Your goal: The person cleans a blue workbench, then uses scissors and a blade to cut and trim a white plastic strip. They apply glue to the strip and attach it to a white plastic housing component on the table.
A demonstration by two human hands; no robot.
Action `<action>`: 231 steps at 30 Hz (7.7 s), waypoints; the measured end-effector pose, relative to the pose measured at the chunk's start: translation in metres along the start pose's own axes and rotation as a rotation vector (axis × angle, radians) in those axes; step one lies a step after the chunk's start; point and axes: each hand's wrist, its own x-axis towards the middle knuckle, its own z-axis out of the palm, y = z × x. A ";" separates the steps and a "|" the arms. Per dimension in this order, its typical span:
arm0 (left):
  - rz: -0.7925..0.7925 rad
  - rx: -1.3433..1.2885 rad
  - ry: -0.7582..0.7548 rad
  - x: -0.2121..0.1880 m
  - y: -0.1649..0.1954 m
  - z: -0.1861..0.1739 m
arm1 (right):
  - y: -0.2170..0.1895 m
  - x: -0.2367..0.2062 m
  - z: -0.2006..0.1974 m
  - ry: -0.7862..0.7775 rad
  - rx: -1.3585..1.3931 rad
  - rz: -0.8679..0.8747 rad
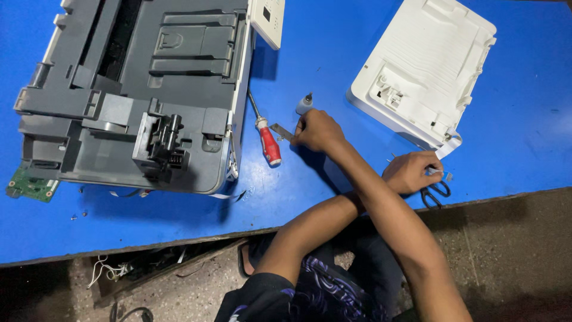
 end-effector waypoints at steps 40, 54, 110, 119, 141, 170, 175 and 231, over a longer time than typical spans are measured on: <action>-0.066 -0.470 0.015 0.015 -0.001 0.027 | 0.269 -0.274 -0.137 0.469 1.097 0.088; -0.208 -0.293 0.097 0.020 0.061 0.016 | 0.281 -0.274 -0.102 0.721 1.431 -0.123; -0.396 -0.493 0.114 0.029 0.071 0.019 | 0.269 -0.242 -0.060 1.052 0.890 -0.032; -0.389 -0.496 0.121 0.028 0.065 0.020 | 0.262 -0.243 -0.061 1.066 0.846 -0.014; -0.381 -0.550 0.053 0.026 0.043 0.021 | 0.263 -0.247 -0.075 0.952 0.776 0.015; -0.378 -0.478 0.108 0.029 0.052 0.021 | 0.277 -0.222 -0.072 0.847 1.576 -0.135; -0.386 -0.420 0.133 0.030 0.063 0.017 | 0.275 -0.221 -0.068 0.840 1.555 -0.177; -0.330 -0.684 0.161 0.028 0.049 0.029 | 0.262 -0.229 -0.065 0.839 1.638 -0.222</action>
